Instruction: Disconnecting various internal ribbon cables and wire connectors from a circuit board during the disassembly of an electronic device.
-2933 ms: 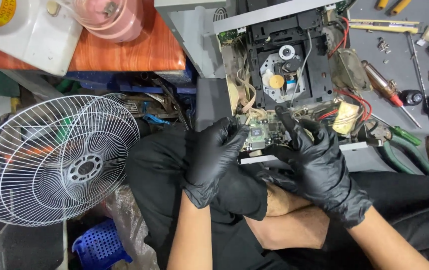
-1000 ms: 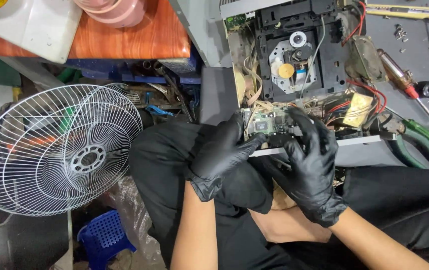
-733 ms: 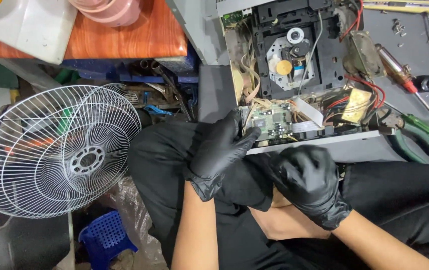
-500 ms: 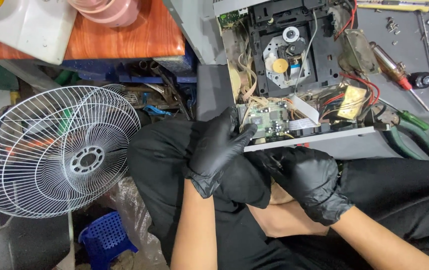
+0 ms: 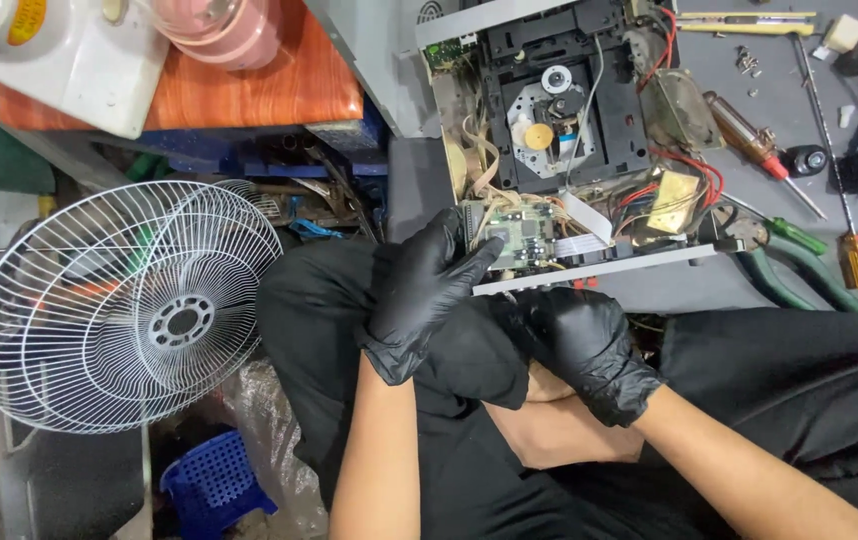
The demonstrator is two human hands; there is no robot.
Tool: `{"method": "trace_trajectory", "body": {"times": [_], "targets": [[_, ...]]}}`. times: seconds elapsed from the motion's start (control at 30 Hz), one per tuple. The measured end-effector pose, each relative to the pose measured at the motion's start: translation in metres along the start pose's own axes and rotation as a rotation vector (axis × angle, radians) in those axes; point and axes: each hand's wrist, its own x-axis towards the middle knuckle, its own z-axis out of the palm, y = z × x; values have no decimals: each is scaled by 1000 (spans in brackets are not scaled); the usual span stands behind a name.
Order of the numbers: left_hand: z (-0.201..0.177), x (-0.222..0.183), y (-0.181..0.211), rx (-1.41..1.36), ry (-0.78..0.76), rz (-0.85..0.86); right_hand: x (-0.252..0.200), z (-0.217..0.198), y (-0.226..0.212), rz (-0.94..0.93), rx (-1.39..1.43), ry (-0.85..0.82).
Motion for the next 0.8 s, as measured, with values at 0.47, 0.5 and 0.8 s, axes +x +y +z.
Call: {"method": "trace_trajectory", "body": {"times": [0.47, 0.5, 0.8], "targets": [[12, -15, -30, 708, 304, 332, 7, -22, 5, 99, 26, -321], [10, -18, -20, 683, 349, 358, 19, -36, 1, 91, 169, -329], [-5, -15, -16, 443, 238, 401, 16, -18, -9, 65, -49, -231]]}}
